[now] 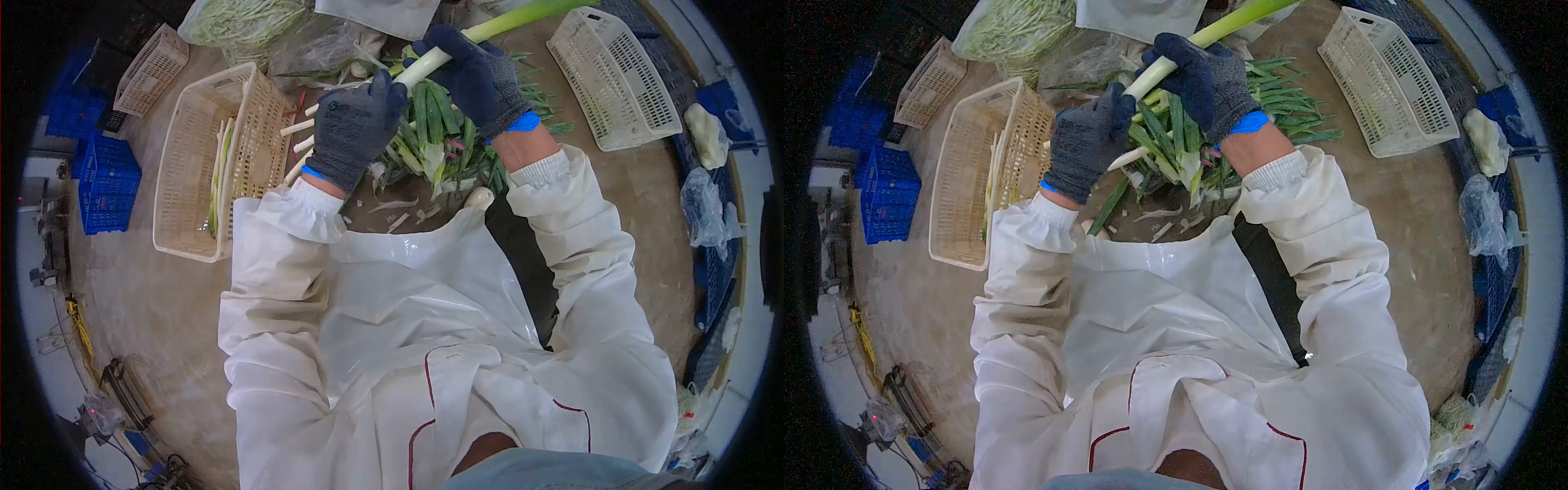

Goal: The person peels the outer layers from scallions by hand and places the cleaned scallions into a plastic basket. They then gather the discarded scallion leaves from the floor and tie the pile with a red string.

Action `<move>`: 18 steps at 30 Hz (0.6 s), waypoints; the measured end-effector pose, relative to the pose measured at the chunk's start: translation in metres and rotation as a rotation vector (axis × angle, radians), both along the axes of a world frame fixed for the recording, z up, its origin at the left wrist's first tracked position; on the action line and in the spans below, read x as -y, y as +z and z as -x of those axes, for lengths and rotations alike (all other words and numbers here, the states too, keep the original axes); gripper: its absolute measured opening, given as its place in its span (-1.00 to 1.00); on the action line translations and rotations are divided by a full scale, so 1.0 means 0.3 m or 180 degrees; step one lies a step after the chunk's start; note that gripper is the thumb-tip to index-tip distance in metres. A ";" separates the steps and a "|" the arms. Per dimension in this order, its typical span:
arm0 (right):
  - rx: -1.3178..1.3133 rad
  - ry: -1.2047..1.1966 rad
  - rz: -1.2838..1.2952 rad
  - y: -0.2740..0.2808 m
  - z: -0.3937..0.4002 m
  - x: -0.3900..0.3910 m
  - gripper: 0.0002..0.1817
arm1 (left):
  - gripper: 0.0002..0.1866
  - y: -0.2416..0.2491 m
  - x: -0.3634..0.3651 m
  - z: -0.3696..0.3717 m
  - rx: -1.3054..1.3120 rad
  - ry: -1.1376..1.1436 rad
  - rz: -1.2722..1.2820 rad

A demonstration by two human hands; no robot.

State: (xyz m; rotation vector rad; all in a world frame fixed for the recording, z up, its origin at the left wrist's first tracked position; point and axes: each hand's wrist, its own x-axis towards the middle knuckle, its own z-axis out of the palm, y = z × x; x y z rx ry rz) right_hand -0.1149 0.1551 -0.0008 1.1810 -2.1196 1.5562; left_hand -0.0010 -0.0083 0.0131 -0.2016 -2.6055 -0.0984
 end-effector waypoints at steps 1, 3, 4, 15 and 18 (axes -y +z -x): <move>0.0094 0.0128 0.0165 -0.021 0.023 0.013 -0.65 | -0.70 -0.007 0.010 0.001 -0.0083 -0.0062 -0.0286; 0.1011 0.0718 0.0943 -0.028 0.030 0.024 -0.66 | -0.72 -0.026 0.033 0.006 -0.0252 -0.0183 -0.0856; 0.1839 0.1178 0.1555 0.007 0.009 0.028 -0.66 | -0.73 -0.020 0.040 0.002 -0.0161 -0.0022 -0.1115; 0.3414 0.3358 0.3464 0.090 0.046 0.007 -0.68 | -0.61 -0.084 0.295 0.051 -0.0653 0.1603 -0.1619; 0.3344 0.2837 0.3279 0.103 0.053 -0.036 -0.69 | -0.57 -0.081 0.341 0.052 -0.0647 0.1895 -0.2233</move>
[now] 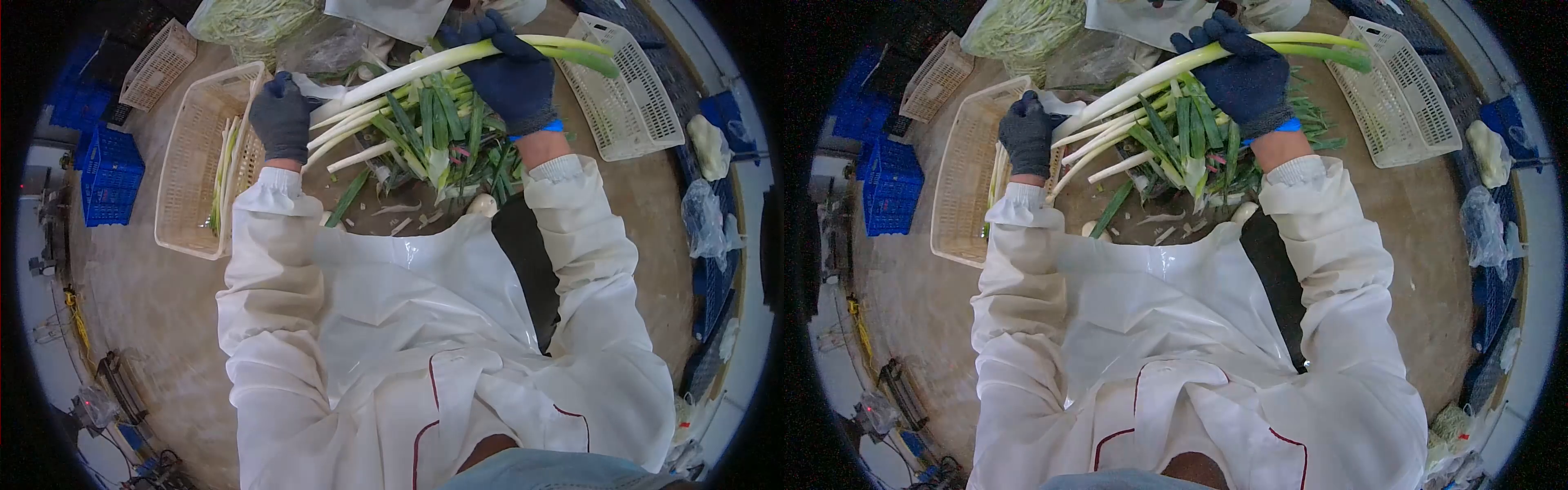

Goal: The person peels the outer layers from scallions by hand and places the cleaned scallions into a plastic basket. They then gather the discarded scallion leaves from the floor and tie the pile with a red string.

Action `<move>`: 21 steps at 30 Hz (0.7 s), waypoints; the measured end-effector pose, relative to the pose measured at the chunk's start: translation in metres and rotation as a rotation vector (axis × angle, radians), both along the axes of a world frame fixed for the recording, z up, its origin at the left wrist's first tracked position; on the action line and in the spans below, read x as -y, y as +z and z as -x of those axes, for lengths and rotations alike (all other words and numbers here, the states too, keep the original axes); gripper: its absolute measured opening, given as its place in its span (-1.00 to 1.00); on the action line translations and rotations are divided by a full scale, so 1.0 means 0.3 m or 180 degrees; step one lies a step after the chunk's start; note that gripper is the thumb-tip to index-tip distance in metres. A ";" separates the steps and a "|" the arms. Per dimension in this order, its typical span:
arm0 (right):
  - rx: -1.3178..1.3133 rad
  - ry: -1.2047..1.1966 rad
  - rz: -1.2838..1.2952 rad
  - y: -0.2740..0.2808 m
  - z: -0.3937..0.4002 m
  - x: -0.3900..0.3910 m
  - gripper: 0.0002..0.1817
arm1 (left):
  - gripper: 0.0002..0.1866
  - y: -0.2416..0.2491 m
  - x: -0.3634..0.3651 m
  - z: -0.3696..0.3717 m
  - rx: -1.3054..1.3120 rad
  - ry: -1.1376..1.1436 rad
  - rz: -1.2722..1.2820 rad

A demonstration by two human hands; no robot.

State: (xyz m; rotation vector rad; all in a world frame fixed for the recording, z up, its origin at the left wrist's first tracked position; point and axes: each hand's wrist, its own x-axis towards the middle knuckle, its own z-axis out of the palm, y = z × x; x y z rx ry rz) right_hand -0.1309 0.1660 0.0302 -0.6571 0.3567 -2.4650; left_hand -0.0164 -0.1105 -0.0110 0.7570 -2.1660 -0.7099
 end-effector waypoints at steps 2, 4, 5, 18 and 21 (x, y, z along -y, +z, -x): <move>0.0042 -0.0083 -0.0047 -0.097 0.085 -0.056 -0.74 | -0.61 0.036 0.029 -0.018 0.0116 -0.0020 -0.0825; 0.0291 -0.0517 -0.0320 -0.075 0.081 -0.071 -0.74 | -0.62 0.047 0.069 -0.042 0.0332 0.0109 -0.0255; 0.0037 -0.0082 0.0043 -0.060 0.077 -0.089 -0.73 | -0.59 0.052 0.092 -0.057 0.0870 0.0251 0.0745; 0.0322 -0.0553 0.0720 -0.094 0.269 -0.441 -0.62 | -0.42 0.095 0.433 -0.165 0.1646 0.1249 0.1238; 0.0622 -0.0886 0.0660 -0.090 0.267 -0.531 -0.58 | -0.43 0.056 0.399 -0.127 0.1509 0.1370 0.1262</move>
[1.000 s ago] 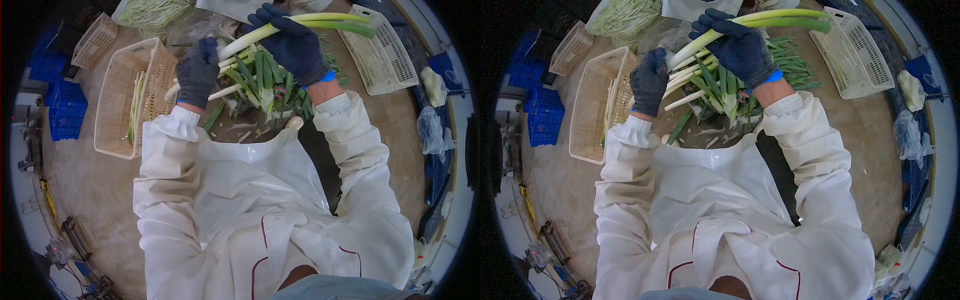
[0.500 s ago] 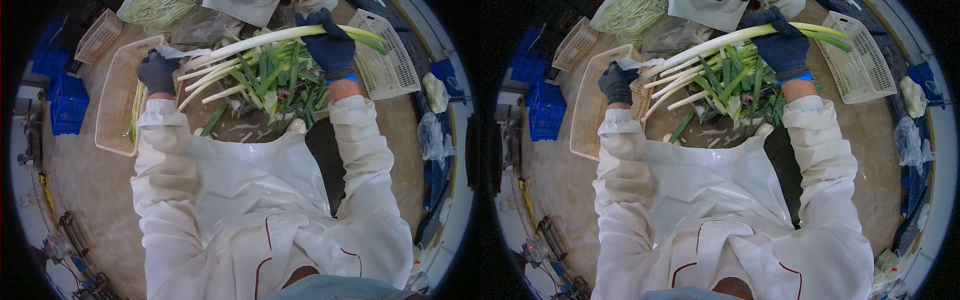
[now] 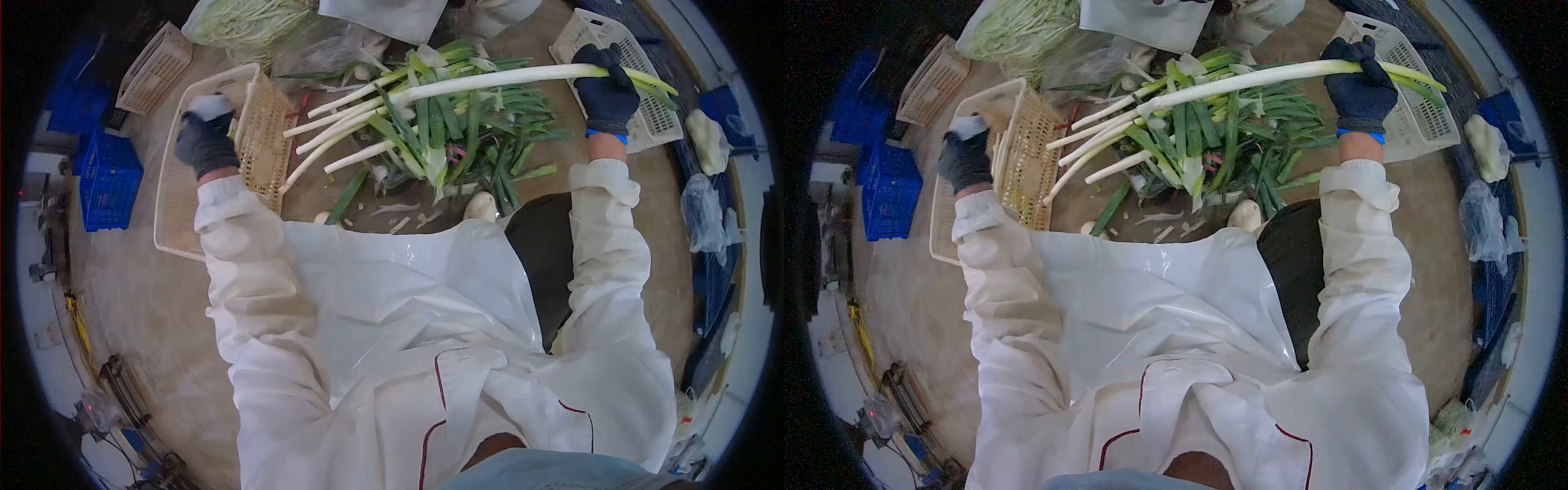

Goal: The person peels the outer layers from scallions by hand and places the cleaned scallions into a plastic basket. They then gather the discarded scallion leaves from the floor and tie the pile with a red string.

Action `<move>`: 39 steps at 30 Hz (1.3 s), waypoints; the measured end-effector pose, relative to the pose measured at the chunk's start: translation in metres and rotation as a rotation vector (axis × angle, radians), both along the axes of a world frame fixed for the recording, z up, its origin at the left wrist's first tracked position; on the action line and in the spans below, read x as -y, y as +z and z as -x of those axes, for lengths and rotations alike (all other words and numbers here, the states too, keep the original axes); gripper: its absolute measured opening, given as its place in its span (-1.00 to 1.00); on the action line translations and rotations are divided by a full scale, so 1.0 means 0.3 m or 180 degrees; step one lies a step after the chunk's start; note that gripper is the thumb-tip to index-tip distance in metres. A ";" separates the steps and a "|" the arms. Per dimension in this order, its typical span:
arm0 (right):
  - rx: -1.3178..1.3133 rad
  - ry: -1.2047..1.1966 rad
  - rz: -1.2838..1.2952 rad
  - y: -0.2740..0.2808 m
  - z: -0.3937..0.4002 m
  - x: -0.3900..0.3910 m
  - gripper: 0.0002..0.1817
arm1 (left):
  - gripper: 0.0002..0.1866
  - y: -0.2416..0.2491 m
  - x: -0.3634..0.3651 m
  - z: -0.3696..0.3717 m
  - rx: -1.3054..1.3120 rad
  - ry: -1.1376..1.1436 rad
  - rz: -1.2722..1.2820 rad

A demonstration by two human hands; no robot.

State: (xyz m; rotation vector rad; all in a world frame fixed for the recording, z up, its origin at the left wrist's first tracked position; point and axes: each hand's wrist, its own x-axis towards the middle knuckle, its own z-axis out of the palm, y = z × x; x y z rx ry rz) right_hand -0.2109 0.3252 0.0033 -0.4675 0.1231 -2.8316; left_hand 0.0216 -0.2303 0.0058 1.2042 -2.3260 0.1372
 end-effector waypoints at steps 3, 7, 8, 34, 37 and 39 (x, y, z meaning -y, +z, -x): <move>0.0196 -0.0240 -0.0251 0.016 0.010 -0.041 -0.55 | -0.60 -0.046 -0.195 0.085 -0.0221 -0.1985 0.0087; 0.0160 0.0027 -0.0027 0.057 -0.026 -0.016 -0.89 | -0.57 -0.055 -0.525 0.167 -0.1311 -0.3287 -0.3045; 0.0110 0.0220 0.0112 0.057 -0.023 -0.010 -0.88 | -0.52 -0.080 -0.562 0.170 -0.0958 -0.3790 -0.2000; 0.0191 0.0452 -0.0172 0.049 -0.056 0.109 -0.56 | -0.66 0.009 -0.621 0.071 -0.0918 -0.3812 -0.3730; -0.0072 0.0877 0.0096 0.075 -0.077 0.145 -0.64 | -0.66 0.027 -0.685 0.060 -0.0613 -0.3938 -0.3261; -0.0209 0.0992 0.0149 0.091 -0.096 0.173 -0.66 | -0.66 0.022 -0.711 0.053 -0.0536 -0.4091 -0.3068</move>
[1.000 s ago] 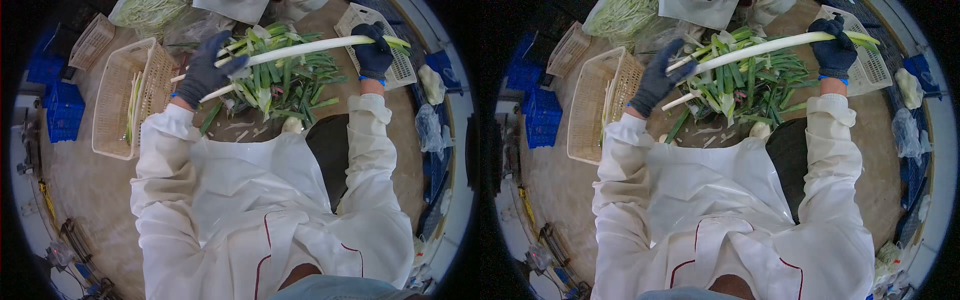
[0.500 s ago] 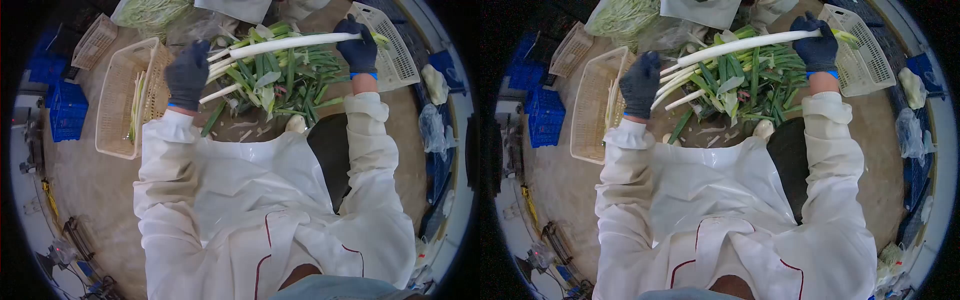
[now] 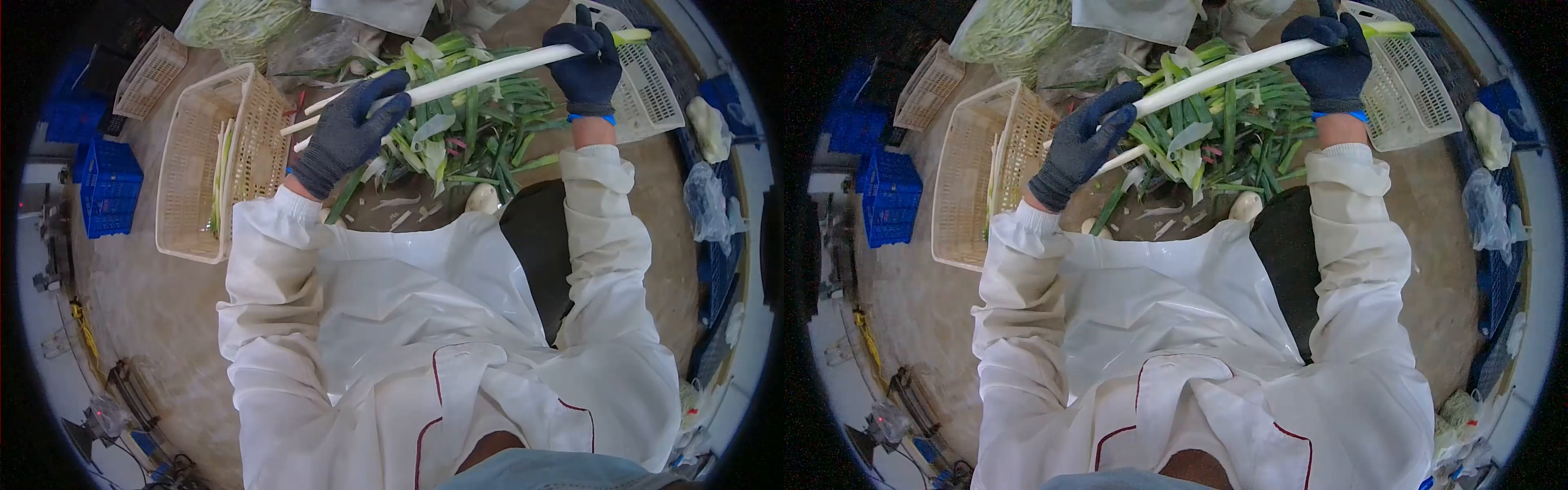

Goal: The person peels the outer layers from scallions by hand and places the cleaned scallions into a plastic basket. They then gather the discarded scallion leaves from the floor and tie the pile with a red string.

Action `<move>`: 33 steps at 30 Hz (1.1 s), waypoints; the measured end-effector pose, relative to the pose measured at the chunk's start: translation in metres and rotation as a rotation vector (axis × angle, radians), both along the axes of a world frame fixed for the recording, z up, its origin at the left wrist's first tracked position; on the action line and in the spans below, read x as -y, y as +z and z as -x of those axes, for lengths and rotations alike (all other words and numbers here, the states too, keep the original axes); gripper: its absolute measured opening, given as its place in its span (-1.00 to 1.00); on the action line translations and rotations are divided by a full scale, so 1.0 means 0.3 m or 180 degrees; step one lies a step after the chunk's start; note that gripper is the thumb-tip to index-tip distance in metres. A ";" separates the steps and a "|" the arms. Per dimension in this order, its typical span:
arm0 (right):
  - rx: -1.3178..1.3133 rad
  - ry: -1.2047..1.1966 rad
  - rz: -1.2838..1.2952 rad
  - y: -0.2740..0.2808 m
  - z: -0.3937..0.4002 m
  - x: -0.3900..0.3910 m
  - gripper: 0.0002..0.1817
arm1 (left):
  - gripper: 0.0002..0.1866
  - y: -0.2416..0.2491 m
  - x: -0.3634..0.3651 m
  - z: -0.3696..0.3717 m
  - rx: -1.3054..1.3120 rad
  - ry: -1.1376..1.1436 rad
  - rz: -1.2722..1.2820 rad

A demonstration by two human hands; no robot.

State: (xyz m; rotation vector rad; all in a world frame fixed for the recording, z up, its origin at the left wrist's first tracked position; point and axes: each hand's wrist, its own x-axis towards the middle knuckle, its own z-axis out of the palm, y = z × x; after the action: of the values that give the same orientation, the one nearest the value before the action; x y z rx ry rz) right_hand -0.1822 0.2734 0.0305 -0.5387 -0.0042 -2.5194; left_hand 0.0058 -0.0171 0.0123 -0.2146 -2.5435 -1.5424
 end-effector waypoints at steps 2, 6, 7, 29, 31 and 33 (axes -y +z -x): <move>-0.0094 -0.0141 -0.0091 0.030 -0.041 0.037 -0.66 | -0.65 -0.008 -0.013 -0.002 -0.0340 -0.0092 0.0581; -0.0409 -0.0060 0.0099 0.058 -0.057 0.070 -0.70 | -0.64 -0.020 -0.033 -0.017 -0.0248 -0.0035 0.1365; -0.0385 -0.0136 0.0051 0.068 -0.070 0.079 -0.70 | -0.64 -0.020 -0.039 -0.020 -0.0327 -0.0050 0.1618; -0.0197 -0.0326 -0.0193 0.031 -0.063 0.139 -0.67 | -0.78 -0.051 -0.128 -0.035 -0.0899 0.0517 0.1141; -0.0074 -0.0306 -0.0207 0.034 -0.073 0.151 -0.68 | -0.82 -0.042 -0.129 -0.038 -0.1059 0.0557 0.1804; -0.0157 -0.0199 -0.0141 0.033 -0.074 0.153 -0.69 | -0.83 -0.036 -0.118 -0.039 -0.1064 0.0572 0.2100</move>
State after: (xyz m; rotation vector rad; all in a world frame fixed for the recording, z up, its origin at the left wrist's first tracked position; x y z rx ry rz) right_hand -0.1600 0.2275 0.0404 -0.5914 0.0879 -2.5596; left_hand 0.0176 0.0184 0.0014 -0.2791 -2.6036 -0.5111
